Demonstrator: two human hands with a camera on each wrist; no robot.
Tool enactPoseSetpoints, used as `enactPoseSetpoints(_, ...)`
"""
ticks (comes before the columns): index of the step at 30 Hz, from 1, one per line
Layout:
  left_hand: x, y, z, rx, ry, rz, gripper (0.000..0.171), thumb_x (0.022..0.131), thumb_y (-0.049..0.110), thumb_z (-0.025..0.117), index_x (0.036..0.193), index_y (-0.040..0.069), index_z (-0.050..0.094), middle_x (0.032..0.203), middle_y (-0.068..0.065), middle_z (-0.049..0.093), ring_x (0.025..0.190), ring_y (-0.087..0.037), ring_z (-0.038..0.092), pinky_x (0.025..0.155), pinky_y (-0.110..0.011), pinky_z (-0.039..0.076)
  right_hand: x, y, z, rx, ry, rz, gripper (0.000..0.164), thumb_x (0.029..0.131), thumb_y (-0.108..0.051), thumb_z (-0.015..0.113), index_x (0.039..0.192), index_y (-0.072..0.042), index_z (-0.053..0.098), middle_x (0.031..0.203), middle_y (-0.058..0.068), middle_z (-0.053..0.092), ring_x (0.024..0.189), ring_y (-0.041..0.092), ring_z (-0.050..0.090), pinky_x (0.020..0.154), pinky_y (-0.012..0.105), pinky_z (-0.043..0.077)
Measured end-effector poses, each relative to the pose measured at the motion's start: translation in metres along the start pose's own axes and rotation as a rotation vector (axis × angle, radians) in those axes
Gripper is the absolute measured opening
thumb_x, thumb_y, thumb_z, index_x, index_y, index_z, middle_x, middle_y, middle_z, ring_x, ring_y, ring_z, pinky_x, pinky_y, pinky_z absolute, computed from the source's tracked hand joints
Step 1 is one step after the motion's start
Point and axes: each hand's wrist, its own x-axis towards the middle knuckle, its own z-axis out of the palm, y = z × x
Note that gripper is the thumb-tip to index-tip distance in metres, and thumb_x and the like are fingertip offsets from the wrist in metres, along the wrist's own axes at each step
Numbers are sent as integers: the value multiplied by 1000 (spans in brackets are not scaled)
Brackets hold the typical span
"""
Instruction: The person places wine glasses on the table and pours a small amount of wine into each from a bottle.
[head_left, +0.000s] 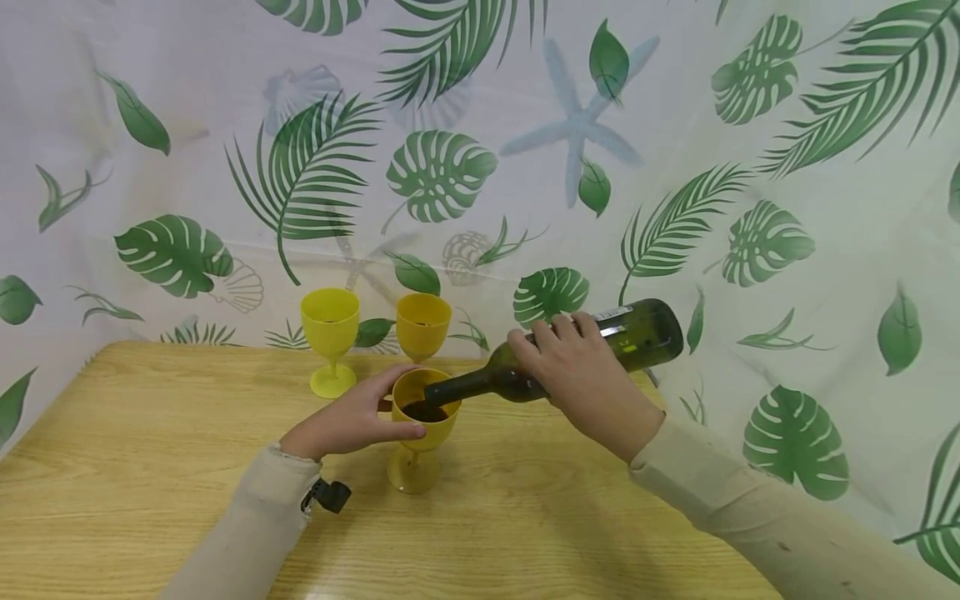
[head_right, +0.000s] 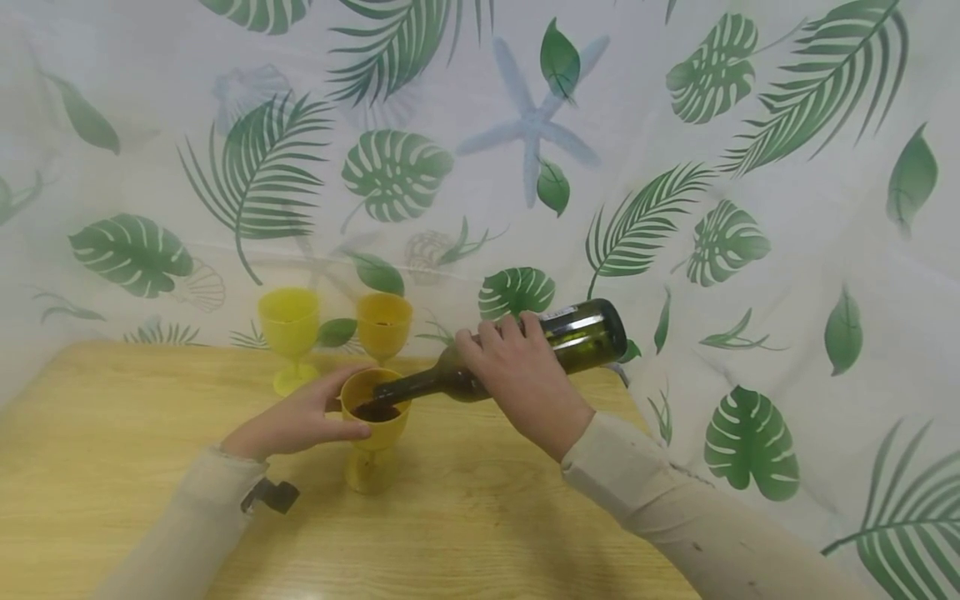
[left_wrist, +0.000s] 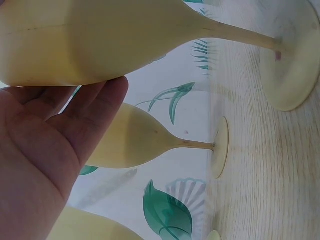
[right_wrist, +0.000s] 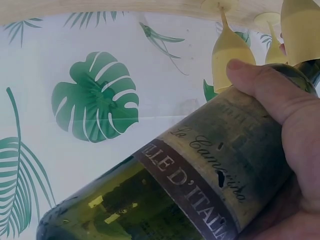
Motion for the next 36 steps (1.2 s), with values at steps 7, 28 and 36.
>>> enactPoseSetpoints(7, 0, -1, 0, -6, -6, -1, 78, 92, 35, 80, 156, 19, 40, 143, -2, 58, 132, -24, 54, 113, -54, 42, 1, -2, 1, 10, 13, 0, 53, 88, -10, 83, 132, -11, 51, 111, 12, 61, 106, 37, 59, 101, 55, 47)
enactPoseSetpoints(28, 0, -1, 0, -5, 8, -38, 83, 90, 39, 81, 159, 22, 37, 144, 2, 57, 135, -24, 53, 114, -55, 41, 2, -5, 2, 34, 41, 50, 44, 93, -3, 74, 128, -11, 49, 110, 12, 59, 109, 37, 58, 103, 57, 46)
enactPoseSetpoints(36, -1, 1, -1, -5, 1, -22, 82, 92, 37, 80, 159, 20, 37, 144, -1, 57, 135, -25, 53, 114, -55, 41, 3, -7, 2, 30, 41, 45, 43, 93, -2, 73, 129, -10, 49, 109, 13, 59, 108, 38, 58, 103, 57, 46)
